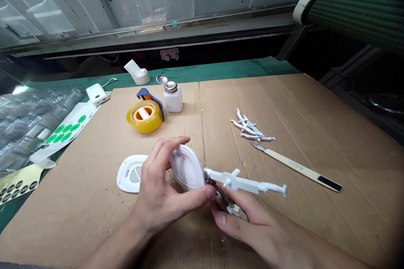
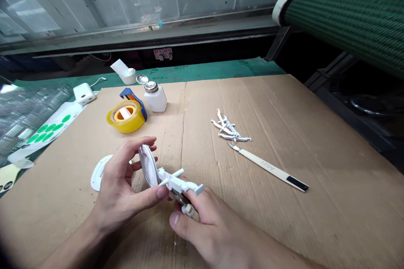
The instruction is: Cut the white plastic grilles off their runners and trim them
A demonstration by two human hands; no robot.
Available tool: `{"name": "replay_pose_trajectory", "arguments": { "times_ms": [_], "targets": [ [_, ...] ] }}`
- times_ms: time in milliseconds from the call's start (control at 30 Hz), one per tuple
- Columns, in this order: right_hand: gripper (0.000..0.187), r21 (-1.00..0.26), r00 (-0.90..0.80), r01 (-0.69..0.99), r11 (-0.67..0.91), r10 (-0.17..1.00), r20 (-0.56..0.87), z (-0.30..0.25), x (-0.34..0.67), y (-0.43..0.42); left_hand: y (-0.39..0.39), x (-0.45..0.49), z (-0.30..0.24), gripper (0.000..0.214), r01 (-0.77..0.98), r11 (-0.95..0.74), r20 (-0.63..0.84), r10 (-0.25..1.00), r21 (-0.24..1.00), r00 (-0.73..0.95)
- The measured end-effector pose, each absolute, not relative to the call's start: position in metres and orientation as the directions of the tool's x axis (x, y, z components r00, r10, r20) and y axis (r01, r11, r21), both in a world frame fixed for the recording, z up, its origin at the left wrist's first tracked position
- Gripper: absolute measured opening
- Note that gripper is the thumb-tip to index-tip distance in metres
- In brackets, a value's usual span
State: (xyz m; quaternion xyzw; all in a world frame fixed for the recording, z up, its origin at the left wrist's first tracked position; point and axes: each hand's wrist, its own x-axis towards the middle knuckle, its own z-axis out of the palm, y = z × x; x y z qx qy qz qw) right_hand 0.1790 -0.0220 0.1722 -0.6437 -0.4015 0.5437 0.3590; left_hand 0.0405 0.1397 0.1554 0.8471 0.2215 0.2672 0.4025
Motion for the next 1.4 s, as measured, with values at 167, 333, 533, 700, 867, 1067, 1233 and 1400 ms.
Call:
{"name": "replay_pose_trajectory", "arguments": {
  "times_ms": [167,333,533,700,867,1067,1233,1400],
  "targets": [
    [0.029,-0.888,0.084,0.11,-0.446,0.895,-0.439,0.173,0.179,-0.024,0.14,0.04,0.155,0.073,0.173,-0.576,0.258,0.589,0.799,0.766],
    [0.036,-0.874,0.072,0.135,-0.466,0.885,-0.46,0.166,0.182,-0.027,0.142,0.039,0.157,0.074,0.178,-0.586,0.268,0.593,0.791,0.76],
    [0.047,-0.886,0.013,0.108,-0.452,0.891,-0.453,0.164,0.185,-0.027,0.144,0.039,0.158,0.08,0.214,-0.607,0.271,0.605,0.765,0.749],
    [0.043,-0.862,0.074,0.105,-0.496,0.868,-0.49,0.167,0.182,-0.029,0.145,0.038,0.159,0.081,0.201,-0.613,0.281,0.596,0.764,0.752],
    [0.041,-0.85,0.125,0.097,-0.517,0.854,-0.505,0.171,0.179,-0.03,0.146,0.04,0.157,0.079,0.202,-0.601,0.275,0.604,0.773,0.748],
    [0.037,-0.91,0.136,0.177,-0.375,0.925,-0.354,0.165,0.173,-0.024,0.145,0.042,0.156,0.079,0.2,-0.565,0.245,0.613,0.8,0.751],
    [0.03,-0.925,0.213,0.229,-0.304,0.943,-0.257,0.153,0.164,-0.021,0.145,0.041,0.157,0.074,0.201,-0.551,0.216,0.599,0.81,0.771],
    [0.029,-0.946,0.22,0.185,-0.267,0.949,-0.225,0.146,0.159,-0.019,0.148,0.041,0.161,0.064,0.247,-0.565,0.153,0.567,0.787,0.81]
  ]
}}
